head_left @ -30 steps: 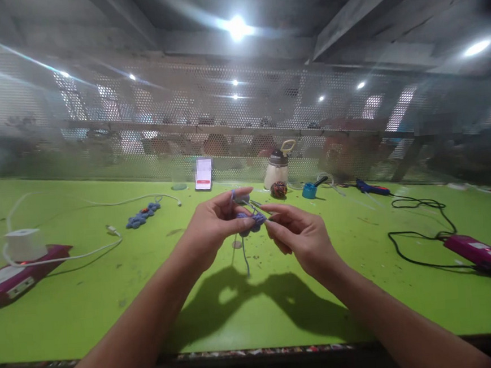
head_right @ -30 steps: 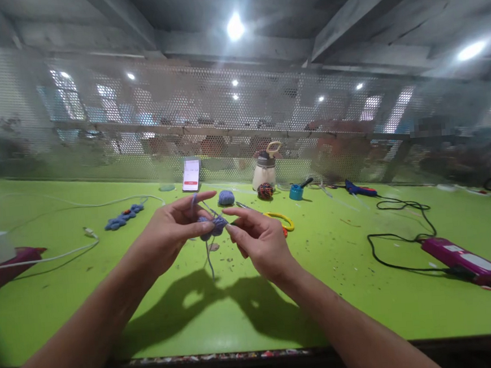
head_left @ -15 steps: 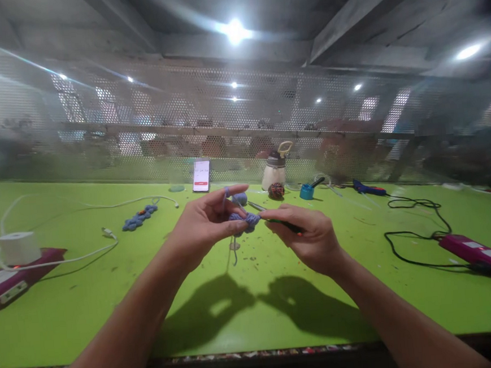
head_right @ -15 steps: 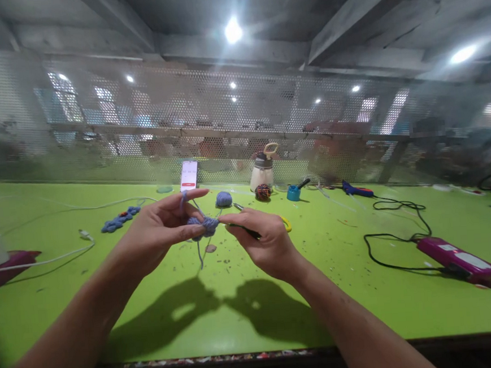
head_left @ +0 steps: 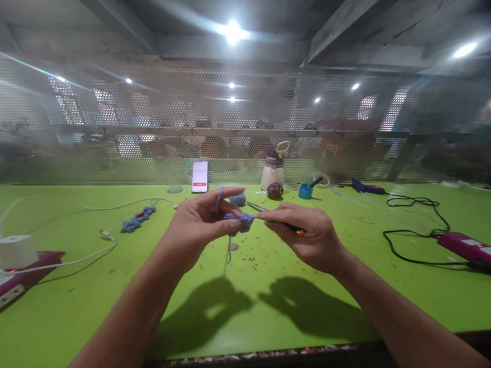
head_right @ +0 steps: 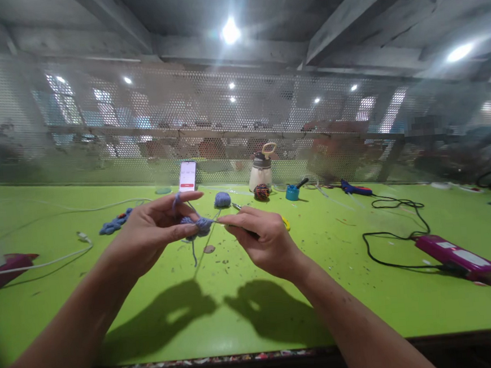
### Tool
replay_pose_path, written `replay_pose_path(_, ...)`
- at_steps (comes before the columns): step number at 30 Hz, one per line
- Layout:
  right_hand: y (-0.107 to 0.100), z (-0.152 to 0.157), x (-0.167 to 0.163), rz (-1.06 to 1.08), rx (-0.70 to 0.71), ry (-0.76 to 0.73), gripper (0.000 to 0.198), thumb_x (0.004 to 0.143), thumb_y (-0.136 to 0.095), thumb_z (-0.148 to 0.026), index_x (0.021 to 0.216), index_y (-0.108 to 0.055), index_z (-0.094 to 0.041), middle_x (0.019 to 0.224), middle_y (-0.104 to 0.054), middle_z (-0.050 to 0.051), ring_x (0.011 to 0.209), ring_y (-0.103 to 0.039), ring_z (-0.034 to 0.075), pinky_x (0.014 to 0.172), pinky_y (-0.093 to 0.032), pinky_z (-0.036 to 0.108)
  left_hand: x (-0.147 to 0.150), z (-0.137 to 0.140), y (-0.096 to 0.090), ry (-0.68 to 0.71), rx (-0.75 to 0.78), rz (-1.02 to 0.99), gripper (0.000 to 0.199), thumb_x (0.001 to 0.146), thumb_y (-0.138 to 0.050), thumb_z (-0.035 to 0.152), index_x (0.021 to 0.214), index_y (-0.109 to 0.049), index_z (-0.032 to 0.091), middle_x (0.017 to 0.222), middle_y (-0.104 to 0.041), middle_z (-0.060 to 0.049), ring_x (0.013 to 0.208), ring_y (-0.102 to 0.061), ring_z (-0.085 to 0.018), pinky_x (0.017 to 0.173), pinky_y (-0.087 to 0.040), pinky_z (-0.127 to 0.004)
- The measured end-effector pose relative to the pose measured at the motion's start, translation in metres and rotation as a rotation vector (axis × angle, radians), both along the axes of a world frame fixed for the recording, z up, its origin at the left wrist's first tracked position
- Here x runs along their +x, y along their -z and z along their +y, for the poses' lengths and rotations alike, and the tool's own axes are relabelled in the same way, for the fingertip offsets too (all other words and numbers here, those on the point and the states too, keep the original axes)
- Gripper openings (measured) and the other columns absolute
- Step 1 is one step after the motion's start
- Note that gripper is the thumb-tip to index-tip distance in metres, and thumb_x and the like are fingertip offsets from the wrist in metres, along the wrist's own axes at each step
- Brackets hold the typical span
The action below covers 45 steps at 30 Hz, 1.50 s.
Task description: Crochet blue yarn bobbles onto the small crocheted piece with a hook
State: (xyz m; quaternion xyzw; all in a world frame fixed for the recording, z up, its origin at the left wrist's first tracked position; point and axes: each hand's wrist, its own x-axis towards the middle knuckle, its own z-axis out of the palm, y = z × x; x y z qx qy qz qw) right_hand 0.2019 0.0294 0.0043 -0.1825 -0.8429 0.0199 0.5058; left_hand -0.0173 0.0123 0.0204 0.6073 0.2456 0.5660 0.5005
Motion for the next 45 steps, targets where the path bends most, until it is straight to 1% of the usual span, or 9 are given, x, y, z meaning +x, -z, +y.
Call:
replay_pose_path(6, -0.001, -0.001, 0.000, 0.015, -0.036, -0.019, 0.018, 0.088, -0.062, -0.011, 0.099, -0.075, -0.012, 0.072, -0.066, 0.006, 0.061, -0.056, 0.014, 0.055, -0.043, 0.029, -0.001, 0.001, 0.001, 0.010, 0.005, 0.001, 0.043, 0.066, -0.083, 0.012, 0.107, -0.073, 0.018, 0.076, -0.073, -0.001, 0.068, -0.066, -0.012, 0.063, -0.054, -0.023)
replay_pose_path(14, 0.005, 0.001, -0.001, 0.107, -0.208, -0.129, 0.019, 0.085, -0.065, -0.010, 0.098, -0.076, -0.016, 0.071, -0.066, 0.002, 0.058, -0.052, 0.010, 0.051, -0.040, 0.025, 0.000, 0.005, 0.005, 0.025, -0.009, 0.034, 0.040, 0.069, -0.080, 0.010, 0.107, -0.072, 0.019, 0.074, -0.070, 0.001, 0.069, -0.066, -0.010, 0.065, -0.053, -0.021)
replay_pose_path(18, 0.009, 0.001, -0.003, 0.169, -0.394, -0.180, 0.018, 0.083, -0.067, -0.014, 0.098, -0.077, -0.019, 0.069, -0.063, 0.001, 0.051, -0.045, 0.007, 0.044, -0.034, 0.022, 0.001, 0.006, 0.007, 0.035, -0.045, 0.037, 0.041, 0.068, -0.081, 0.012, 0.108, -0.072, 0.020, 0.073, -0.068, 0.002, 0.069, -0.066, -0.012, 0.062, -0.052, -0.023)
replay_pose_path(23, 0.012, 0.001, -0.009, 0.317, -0.737, -0.302, 0.016, 0.080, -0.071, -0.019, 0.095, -0.077, -0.019, 0.049, -0.050, -0.005, 0.039, -0.036, 0.005, 0.037, -0.027, 0.020, 0.002, 0.010, 0.010, 0.034, -0.086, 0.040, 0.036, 0.068, -0.081, 0.014, 0.103, -0.074, 0.019, 0.073, -0.069, 0.000, 0.068, -0.063, -0.011, 0.066, -0.048, -0.025)
replay_pose_path(28, 0.015, 0.003, -0.015, 0.431, -0.921, -0.348, 0.015, 0.078, -0.072, -0.022, 0.092, -0.075, -0.018, 0.052, -0.053, -0.005, 0.038, -0.036, 0.004, 0.036, -0.023, 0.019, 0.005, 0.011, 0.012, 0.041, -0.144, 0.046, 0.036, 0.066, -0.082, 0.017, 0.102, -0.074, 0.018, 0.077, -0.071, -0.001, 0.072, -0.063, -0.013, 0.073, -0.048, -0.029)
replay_pose_path(31, 0.014, 0.001, -0.017, 0.403, -0.918, -0.302, 0.018, 0.079, -0.071, -0.023, 0.096, -0.074, -0.017, 0.052, -0.050, -0.006, 0.038, -0.036, 0.004, 0.036, -0.023, 0.019, 0.007, 0.011, 0.014, 0.038, -0.165, 0.048, 0.038, 0.064, -0.083, 0.015, 0.102, -0.074, 0.017, 0.078, -0.070, -0.001, 0.072, -0.061, -0.012, 0.072, -0.047, -0.029)
replay_pose_path(37, 0.007, -0.004, -0.015, 0.195, -0.780, -0.194, 0.040, 0.086, -0.061, -0.020, 0.125, -0.064, -0.016, 0.054, -0.043, -0.008, 0.042, -0.035, 0.006, 0.041, -0.029, 0.022, 0.010, 0.011, 0.015, 0.067, -0.148, 0.086, 0.049, 0.066, -0.079, 0.015, 0.114, -0.069, 0.015, 0.076, -0.065, -0.001, 0.070, -0.059, -0.014, 0.066, -0.047, -0.032)
replay_pose_path(41, 0.004, -0.004, -0.012, 0.104, -0.739, -0.116, 0.038, 0.088, -0.055, -0.019, 0.124, -0.066, -0.013, 0.053, -0.036, -0.008, 0.043, -0.029, 0.006, 0.041, -0.024, 0.022, 0.010, 0.010, 0.013, 0.057, -0.148, 0.096, 0.056, 0.066, -0.079, 0.014, 0.120, -0.065, 0.014, 0.075, -0.062, 0.000, 0.069, -0.058, -0.015, 0.065, -0.047, -0.033)
replay_pose_path(45, 0.004, -0.004, -0.013, 0.097, -0.734, -0.115, 0.037, 0.087, -0.055, -0.020, 0.121, -0.067, -0.012, 0.052, -0.035, -0.008, 0.044, -0.028, 0.007, 0.042, -0.022, 0.023, 0.009, 0.010, 0.013, 0.070, -0.145, 0.119, 0.059, 0.066, -0.079, 0.015, 0.123, -0.063, 0.014, 0.075, -0.062, 0.000, 0.071, -0.058, -0.015, 0.065, -0.046, -0.032)
